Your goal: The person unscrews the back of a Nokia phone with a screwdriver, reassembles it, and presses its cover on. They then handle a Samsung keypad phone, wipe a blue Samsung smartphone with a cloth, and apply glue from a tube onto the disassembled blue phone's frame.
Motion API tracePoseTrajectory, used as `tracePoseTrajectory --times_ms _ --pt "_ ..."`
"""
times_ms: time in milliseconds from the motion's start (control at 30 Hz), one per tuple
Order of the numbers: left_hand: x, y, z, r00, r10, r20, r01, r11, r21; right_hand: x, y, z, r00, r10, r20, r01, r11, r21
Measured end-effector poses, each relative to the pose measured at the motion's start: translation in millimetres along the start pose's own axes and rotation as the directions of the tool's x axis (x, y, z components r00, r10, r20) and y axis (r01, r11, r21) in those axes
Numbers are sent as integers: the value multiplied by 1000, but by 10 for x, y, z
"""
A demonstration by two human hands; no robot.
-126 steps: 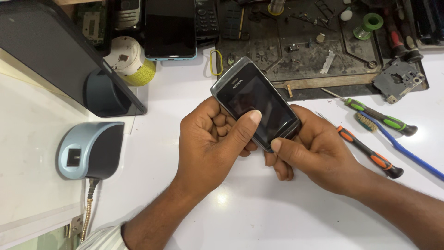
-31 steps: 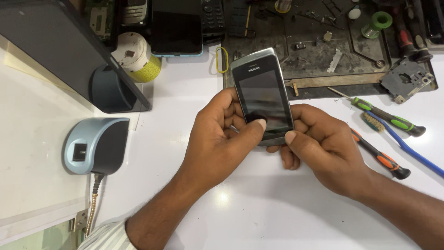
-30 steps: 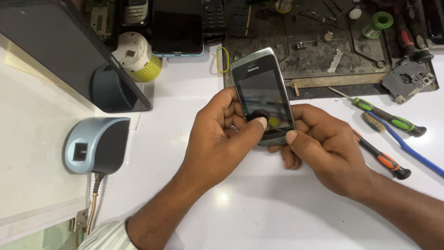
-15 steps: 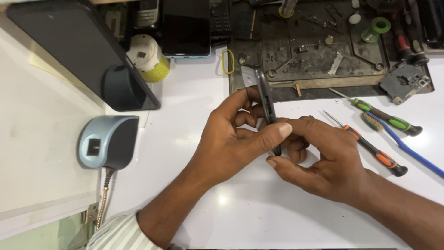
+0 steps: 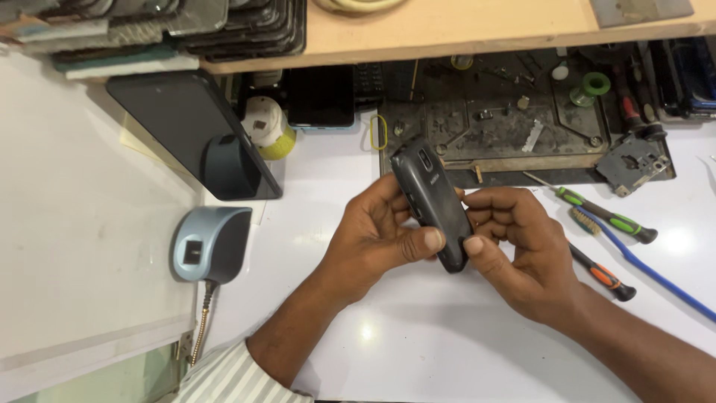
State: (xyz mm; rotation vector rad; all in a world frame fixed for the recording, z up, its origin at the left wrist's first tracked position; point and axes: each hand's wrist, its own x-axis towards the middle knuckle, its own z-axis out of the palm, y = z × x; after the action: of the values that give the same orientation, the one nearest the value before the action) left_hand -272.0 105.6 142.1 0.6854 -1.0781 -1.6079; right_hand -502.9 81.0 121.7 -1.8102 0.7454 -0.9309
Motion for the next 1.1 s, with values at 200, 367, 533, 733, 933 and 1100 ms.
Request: tracePoseTrajectory --times_ms 200,367,533,733,933,1100 --pt "89 149 -61 997 -75 -11 75 997 -3 168 -90 0 990 139 -26 -136 985 103" --pt "83 203 -56 996 -55 -68 66 983 171 245 -118 39 971 239 8 -239 967 90" --pt "60 311 12 980 85 -179 -17 936 351 212 -181 75 967 255 14 -255 963 83" --pt "-56 468 129 967 150 -205 -65 926 372 73 -180 152 973 232 23 -233 971 61" --pt "-137 563 317 981 167 -96 -92 843 529 -53 -122 82 963 266 38 -269 960 80" --pt "-175 711 449 988 135 -73 -74 834 547 -103 -274 47 1000 4 21 -2 998 -66"
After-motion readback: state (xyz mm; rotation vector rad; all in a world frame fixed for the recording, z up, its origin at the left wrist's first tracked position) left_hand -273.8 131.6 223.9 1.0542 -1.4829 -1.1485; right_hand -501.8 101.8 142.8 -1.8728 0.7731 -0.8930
